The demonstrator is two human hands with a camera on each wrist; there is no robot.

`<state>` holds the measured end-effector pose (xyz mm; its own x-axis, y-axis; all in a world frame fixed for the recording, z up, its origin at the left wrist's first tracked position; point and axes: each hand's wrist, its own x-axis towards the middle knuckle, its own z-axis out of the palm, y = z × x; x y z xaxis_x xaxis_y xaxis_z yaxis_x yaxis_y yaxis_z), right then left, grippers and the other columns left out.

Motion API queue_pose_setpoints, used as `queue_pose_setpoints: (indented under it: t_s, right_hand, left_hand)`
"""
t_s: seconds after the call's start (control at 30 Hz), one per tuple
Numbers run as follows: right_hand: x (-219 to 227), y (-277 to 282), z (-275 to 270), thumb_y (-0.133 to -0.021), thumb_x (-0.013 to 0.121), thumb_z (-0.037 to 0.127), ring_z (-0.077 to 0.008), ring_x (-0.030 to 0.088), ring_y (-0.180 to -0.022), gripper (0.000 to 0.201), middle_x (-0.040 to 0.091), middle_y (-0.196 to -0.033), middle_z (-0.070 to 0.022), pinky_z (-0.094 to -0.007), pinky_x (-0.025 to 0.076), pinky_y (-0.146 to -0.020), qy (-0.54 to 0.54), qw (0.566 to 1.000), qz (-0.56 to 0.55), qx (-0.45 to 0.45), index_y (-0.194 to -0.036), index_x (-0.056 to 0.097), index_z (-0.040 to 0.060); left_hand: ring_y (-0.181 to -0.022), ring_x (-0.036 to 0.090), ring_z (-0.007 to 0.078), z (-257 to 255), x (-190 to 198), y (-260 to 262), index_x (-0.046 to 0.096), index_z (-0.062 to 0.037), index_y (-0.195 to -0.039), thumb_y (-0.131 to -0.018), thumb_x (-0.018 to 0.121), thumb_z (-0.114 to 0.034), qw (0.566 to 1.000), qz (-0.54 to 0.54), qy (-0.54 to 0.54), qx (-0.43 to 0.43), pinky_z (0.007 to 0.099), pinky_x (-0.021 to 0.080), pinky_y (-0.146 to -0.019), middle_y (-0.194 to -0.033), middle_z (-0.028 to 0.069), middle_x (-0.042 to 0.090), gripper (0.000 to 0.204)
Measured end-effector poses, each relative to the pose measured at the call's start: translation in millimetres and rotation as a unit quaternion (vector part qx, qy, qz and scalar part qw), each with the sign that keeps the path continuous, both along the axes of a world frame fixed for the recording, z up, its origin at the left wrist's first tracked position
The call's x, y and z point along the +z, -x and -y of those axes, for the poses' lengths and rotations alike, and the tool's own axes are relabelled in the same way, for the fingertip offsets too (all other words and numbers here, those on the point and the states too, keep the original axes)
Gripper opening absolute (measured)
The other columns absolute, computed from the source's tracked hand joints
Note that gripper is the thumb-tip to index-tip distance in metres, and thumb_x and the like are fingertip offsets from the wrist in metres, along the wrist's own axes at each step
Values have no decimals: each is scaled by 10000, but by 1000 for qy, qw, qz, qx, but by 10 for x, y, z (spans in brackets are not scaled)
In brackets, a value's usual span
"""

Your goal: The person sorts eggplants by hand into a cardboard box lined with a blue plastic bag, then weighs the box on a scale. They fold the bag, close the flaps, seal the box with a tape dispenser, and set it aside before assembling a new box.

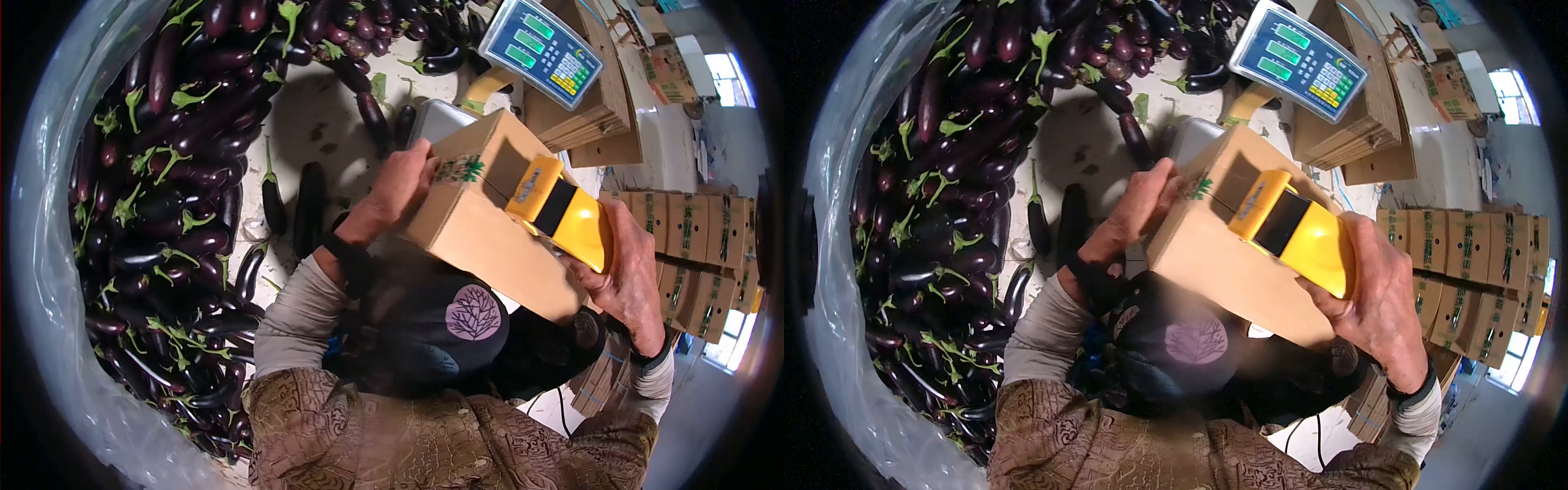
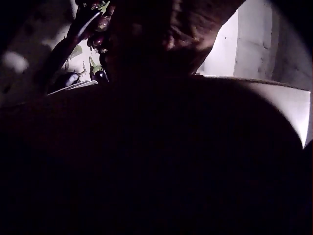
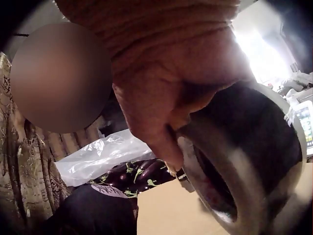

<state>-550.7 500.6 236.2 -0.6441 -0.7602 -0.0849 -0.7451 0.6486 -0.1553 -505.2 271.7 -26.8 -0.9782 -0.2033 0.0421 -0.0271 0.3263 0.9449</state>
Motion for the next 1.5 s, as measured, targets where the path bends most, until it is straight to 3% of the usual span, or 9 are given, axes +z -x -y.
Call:
queue_pose_setpoints:
  t_s: [0.37, 0.47, 0.53, 0.8, 0.9, 1.03, 1.1, 1.2, 1.5]
  right_hand:
    - [-89, -29, -16, -730, 754, 275, -328, 674, -751, 515, 635, -859, -176, -397, 537, -707, 34, 999, 11, -25, -1115, 532, 16]
    - [-78, -19, 5, -718, 760, 270, -330, 672, -751, 521, 640, -866, -173, -396, 534, -711, 20, 999, 11, -27, -1113, 535, 16]
    - [-104, 9, 3, -710, 770, 273, -330, 671, -748, 526, 642, -861, -169, -396, 535, -718, 38, 999, -4, -10, -1109, 540, 19]
    - [-128, 26, -140, -681, 803, 248, -325, 688, -802, 551, 662, -901, -175, -395, 544, -745, 70, 996, 32, -42, -1116, 546, 28]
    - [-148, 22, -116, -692, 803, 231, -332, 695, -805, 538, 671, -914, -175, -404, 552, -748, 92, 995, 20, -26, -1120, 545, 33]
    - [-138, 24, -117, -708, 779, 333, -391, 664, -839, 580, 646, -935, -197, -410, 521, -770, 103, 993, 43, -32, -1125, 540, 10]
    - [-106, 40, -96, -682, 793, 315, -401, 656, -836, 602, 638, -927, -208, -416, 517, -758, 100, 993, 48, -36, -1130, 535, 6]
    - [-1, 67, -47, -720, 755, 162, -397, 660, -798, 503, 626, -881, -207, -446, 529, -690, 108, 994, 20, 28, -1143, 523, 17]
    - [174, 61, -1151, -768, 753, 238, -338, 673, -804, 446, 639, -882, -168, -442, 548, -725, 64, 997, 53, -9, -1111, 537, 53]
  left_hand:
    - [-889, 592, 495, 111, -619, 69, 490, -21, -1062, -935, 526, -139, 994, 20, 108, -27, 531, 491, -737, -921, 289, 632, 177]
    - [-998, 583, 453, 106, -296, 365, 495, -24, -1171, -924, 543, -141, 996, -58, -2, 74, 491, 482, -845, -1089, 286, 604, 277]
    - [-1098, 555, 402, -13, 118, 584, 479, -27, -1248, -913, 550, -128, 956, -73, -270, 84, 438, 445, -948, -1206, 259, 566, 357]
    - [-1106, 538, 428, -210, -942, 594, 571, -3, -1104, -1012, 372, -303, 991, -133, 11, 31, 447, 442, -934, -1156, 243, 591, 372]
    - [-1052, 567, 429, -94, -728, 567, 578, -5, -1110, -1012, 364, -352, 996, -16, -10, 91, 484, 456, -884, -1121, 235, 609, 419]
    - [-1034, 581, 434, -18, 826, 500, 541, -7, -1177, -1007, 400, -361, 995, -65, -73, 34, 494, 459, -882, -1092, 251, 607, 417]
    - [-1024, 584, 439, -106, 1037, 506, 516, -15, -1220, -1006, 413, -367, 989, -118, -90, 17, 500, 463, -879, -1090, 255, 602, 425]
    - [-1027, 579, 424, -261, 1060, 506, 413, 16, -1366, -999, 480, -332, 965, -94, 244, -15, 462, 475, -879, -1129, 267, 581, 511]
    - [-876, 672, 388, -109, 1138, 476, 549, -150, -1262, -902, 529, -206, 856, -98, 495, -109, 493, 551, -749, -1319, 203, 541, 365]
